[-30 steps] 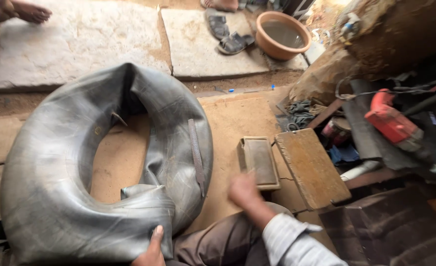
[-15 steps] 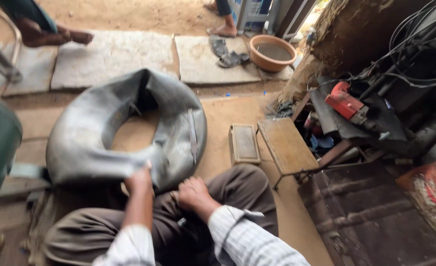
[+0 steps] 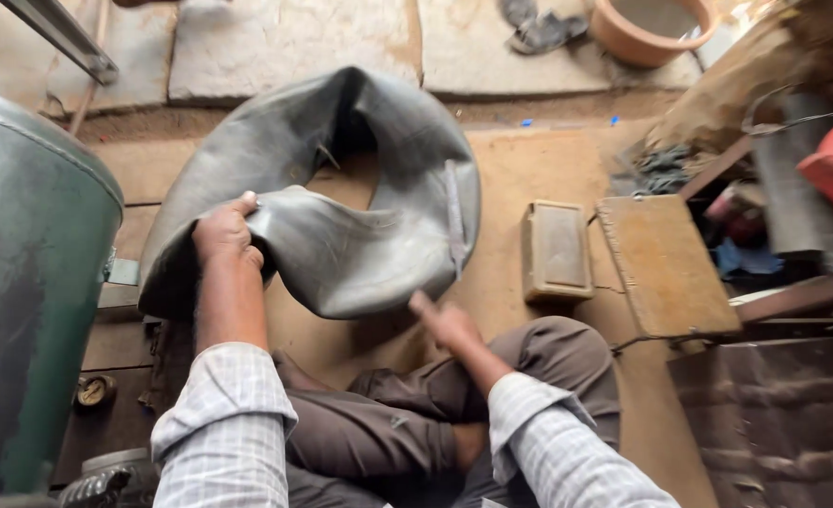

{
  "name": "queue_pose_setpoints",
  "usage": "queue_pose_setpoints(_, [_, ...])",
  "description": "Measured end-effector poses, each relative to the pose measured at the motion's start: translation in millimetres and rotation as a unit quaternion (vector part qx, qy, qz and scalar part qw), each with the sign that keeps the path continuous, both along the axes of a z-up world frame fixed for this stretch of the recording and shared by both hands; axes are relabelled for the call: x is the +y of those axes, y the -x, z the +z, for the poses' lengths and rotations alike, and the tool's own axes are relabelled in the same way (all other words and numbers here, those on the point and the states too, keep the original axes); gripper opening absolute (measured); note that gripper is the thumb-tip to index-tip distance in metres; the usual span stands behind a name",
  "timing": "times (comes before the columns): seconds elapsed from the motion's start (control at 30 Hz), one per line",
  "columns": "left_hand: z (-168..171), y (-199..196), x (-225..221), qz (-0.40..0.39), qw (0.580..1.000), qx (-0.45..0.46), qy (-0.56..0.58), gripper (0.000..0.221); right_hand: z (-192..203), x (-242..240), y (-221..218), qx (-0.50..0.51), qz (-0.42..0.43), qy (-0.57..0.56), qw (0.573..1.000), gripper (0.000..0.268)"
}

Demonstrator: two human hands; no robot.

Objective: Repairing a puncture in a large tire inner tube by filing the surface and applying a patch.

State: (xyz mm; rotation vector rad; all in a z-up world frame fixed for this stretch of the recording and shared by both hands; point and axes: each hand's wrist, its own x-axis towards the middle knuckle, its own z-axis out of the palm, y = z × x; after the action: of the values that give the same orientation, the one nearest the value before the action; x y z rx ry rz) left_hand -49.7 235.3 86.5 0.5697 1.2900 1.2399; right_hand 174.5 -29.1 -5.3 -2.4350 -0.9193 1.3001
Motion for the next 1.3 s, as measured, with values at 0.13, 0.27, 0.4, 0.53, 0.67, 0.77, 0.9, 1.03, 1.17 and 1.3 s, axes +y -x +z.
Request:
queue_pose_setpoints(0.13, [0.3,13.7,10.2,-0.012,1.000,-0.024,0.002,0.031,-135.3,41.1,-45.8,0.010,-0.414,-0.231,0.880,0.110])
queue_pose_setpoints(0.27, [13.7,18.3,-22.8,-0.008,1.000,0.001,0.000,0.031,-87.5,69.8,-67.7,-0.159,-0.402,-0.281,0.857,0.101])
queue_pose_setpoints(0.4, [-7.0,24.5,-38.6,0.009,1.000,-0.002,-0.015,0.032,-61.7,104.4,-97.8,-0.208,-0.202,-0.099,0.952,0.093])
queue_pose_setpoints(0.53, [-3.0,18.3,-44.1,0.013,0.999,0.018,-0.025,0.033,-74.5,109.0,-146.8,-0.170,-0.106,-0.002,0.980,0.065])
queue_pose_setpoints(0.67, [-4.5,19.8,-50.2,0.018,0.999,0.026,-0.031,0.032,-55.5,41.6,-187.0,-0.231,-0.086,-0.119,0.962,0.043])
queue_pose_setpoints(0.77, [-1.3,19.5,-53.5,0.013,0.999,0.024,-0.032,0.030,-28.5,-17.3,-211.6,-0.301,-0.184,-0.227,0.908,0.043])
queue_pose_setpoints(0.9, [-3.5,19.4,-57.5,0.004,0.999,0.034,-0.016,0.031,-25.7,-94.8,-255.1,-0.416,-0.238,-0.278,0.832,0.036])
queue_pose_setpoints(1.03, [-15.1,23.5,-64.8,-0.001,0.995,0.099,-0.029,0.032,-50.6,-168.3,-319.4,-0.505,-0.298,-0.136,0.799,0.041])
queue_pose_setpoints(1.17, [-30.9,20.3,-65.0,0.001,0.992,0.112,-0.050,0.032,-73.1,-190.9,-345.4,-0.582,-0.250,-0.079,0.770,0.039])
queue_pose_setpoints(1.3, [-32.9,17.7,-65.3,-0.004,0.991,0.128,-0.040,0.033,-48.6,-141.0,-287.9,-0.542,-0.141,-0.175,0.810,0.038])
